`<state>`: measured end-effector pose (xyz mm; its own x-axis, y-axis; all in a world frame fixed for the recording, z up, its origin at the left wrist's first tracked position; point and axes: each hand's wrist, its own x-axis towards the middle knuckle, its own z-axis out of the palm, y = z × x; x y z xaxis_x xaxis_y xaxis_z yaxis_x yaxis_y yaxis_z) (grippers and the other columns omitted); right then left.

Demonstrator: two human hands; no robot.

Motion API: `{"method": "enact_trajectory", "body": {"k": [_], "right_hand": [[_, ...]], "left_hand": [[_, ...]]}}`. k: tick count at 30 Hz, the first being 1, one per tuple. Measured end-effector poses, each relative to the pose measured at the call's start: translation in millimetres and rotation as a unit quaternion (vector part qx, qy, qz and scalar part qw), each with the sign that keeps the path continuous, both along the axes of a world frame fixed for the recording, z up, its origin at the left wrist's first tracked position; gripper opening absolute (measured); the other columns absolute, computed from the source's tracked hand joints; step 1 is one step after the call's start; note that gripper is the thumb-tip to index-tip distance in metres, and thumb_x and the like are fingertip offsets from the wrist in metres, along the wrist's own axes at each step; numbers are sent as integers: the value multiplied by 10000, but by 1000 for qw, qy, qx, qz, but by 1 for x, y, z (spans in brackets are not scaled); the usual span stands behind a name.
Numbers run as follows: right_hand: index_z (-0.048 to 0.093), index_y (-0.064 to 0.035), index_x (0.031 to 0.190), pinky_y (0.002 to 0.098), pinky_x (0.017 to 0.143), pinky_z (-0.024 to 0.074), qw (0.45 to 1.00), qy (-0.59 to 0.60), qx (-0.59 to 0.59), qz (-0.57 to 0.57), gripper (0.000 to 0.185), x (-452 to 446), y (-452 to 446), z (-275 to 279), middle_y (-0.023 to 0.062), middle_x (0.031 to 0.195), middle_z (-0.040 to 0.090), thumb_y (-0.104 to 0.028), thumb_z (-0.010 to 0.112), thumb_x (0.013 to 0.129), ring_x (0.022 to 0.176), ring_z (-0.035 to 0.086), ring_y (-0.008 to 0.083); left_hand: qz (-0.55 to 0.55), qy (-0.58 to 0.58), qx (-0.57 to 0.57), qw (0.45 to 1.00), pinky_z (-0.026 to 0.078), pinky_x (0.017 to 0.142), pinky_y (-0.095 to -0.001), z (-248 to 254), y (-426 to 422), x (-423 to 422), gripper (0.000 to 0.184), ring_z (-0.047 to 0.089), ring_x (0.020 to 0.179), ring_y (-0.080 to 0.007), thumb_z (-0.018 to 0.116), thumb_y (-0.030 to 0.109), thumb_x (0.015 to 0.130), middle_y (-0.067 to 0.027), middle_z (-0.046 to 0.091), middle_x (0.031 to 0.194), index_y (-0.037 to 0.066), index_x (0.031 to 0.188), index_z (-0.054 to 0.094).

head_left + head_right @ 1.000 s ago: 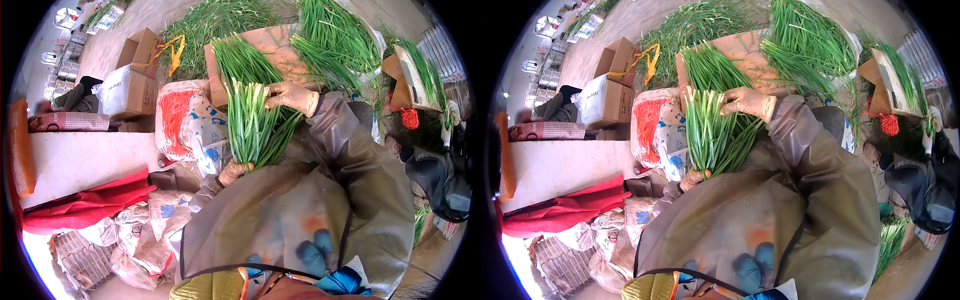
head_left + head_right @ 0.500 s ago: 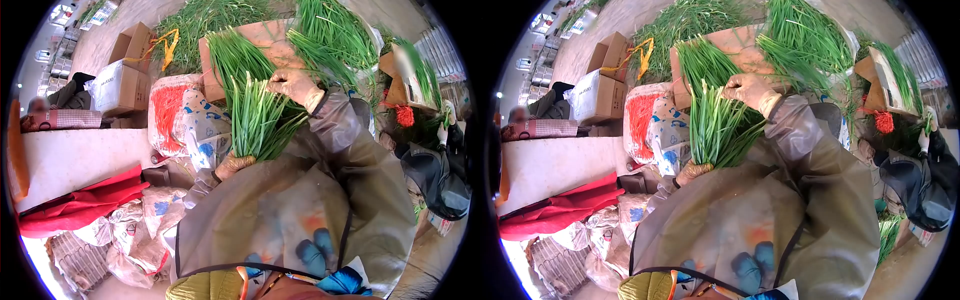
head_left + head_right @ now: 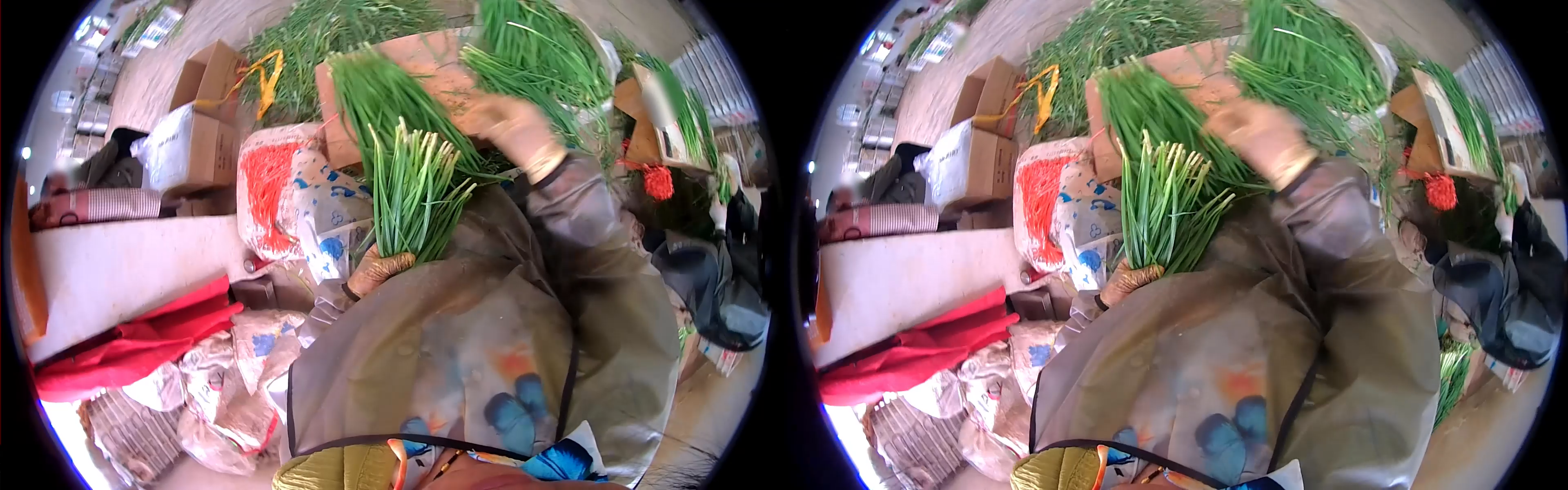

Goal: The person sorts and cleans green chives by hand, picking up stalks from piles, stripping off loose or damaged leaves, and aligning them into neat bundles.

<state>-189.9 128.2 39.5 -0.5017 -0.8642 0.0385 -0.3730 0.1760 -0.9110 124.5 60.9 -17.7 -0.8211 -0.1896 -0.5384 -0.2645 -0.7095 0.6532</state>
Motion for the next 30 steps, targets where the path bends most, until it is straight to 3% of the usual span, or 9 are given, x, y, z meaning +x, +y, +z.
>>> {"method": "enact_trajectory", "body": {"k": [3, 9, 12, 15, 16, 18, 20, 25, 30], "right_hand": [[621, -59, 924, 406, 731, 473, 967, 196, 84, 140, 401, 67, -12, 19, 186, 893, 613, -358, 685, 665, 801, 595, 327], [593, -106, 845, 437, 648, 463, 952, 280, 108, 49, 162, 59, -36, -26, 130, 760, 613, -227, 550, 746, 721, 604, 337], [610, -146, 911, 432, 643, 474, 943, 287, 168, -7, 213, 10, -23, -3, 139, 804, 629, -274, 484, 796, 720, 614, 330], [684, -156, 844, 383, 620, 496, 897, 357, 234, -118, 267, -54, -15, -51, 138, 780, 637, -388, 606, 736, 707, 625, 321], [681, -121, 930, 372, 657, 500, 929, 281, 238, -36, 365, -48, 6, -13, 141, 806, 648, -427, 627, 738, 726, 630, 302], [613, -69, 1091, 340, 764, 482, 952, 141, 271, 30, 525, -40, -1, -26, 135, 925, 652, -477, 615, 761, 856, 623, 263], [367, -53, 1321, 324, 935, 385, 960, -24, 177, 215, 756, -17, -8, -26, 148, 1163, 560, -536, 578, 779, 1114, 507, 258], [570, -123, 1016, 429, 702, 453, 945, 222, 156, 182, 271, 26, -26, -23, 161, 852, 624, -327, 518, 845, 804, 597, 347], [579, -136, 1021, 402, 682, 466, 932, 234, 195, 197, 233, 24, -33, -27, 99, 811, 641, -235, 513, 820, 771, 615, 298]], "left_hand": [[-91, -9, -100, 991, 461, 783, -289, -18, -16, 2, 368, 557, 906, -145, 622, 103, 830, -41, 579, 1034, 33, 1169, 497], [-79, 69, -342, 934, 488, 719, -291, -101, -43, 24, 295, 577, 820, -154, 615, 223, 843, -50, 602, 999, 58, 1080, 555], [12, 88, -190, 978, 489, 730, -300, -50, -64, 0, 308, 575, 838, -157, 596, 250, 849, -55, 599, 1012, 59, 1088, 553], [62, 123, -126, 982, 489, 741, -309, -31, -68, -14, 324, 573, 857, -160, 577, 277, 856, -61, 596, 1026, 61, 1096, 551], [77, 133, -111, 982, 489, 744, -312, -27, -68, -17, 330, 572, 863, -161, 571, 286, 858, -63, 595, 1030, 61, 1098, 551], [100, 157, -82, 979, 489, 752, -319, -20, -67, -28, 342, 571, 875, -163, 559, 304, 862, -66, 593, 1039, 63, 1104, 549], [124, 183, -51, 974, 490, 759, -325, -13, -66, -42, 355, 569, 887, -165, 546, 322, 866, -70, 591, 1048, 64, 1109, 548], [186, 263, 29, 946, 490, 777, -340, 17, -72, -101, 390, 566, 917, -169, 515, 367, 876, -79, 586, 1071, 66, 1122, 545], [231, 350, 101, 902, 491, 795, -355, 53, -92, -173, 428, 563, 948, -174, 484, 412, 886, -88, 581, 1094, 69, 1135, 542]]}}
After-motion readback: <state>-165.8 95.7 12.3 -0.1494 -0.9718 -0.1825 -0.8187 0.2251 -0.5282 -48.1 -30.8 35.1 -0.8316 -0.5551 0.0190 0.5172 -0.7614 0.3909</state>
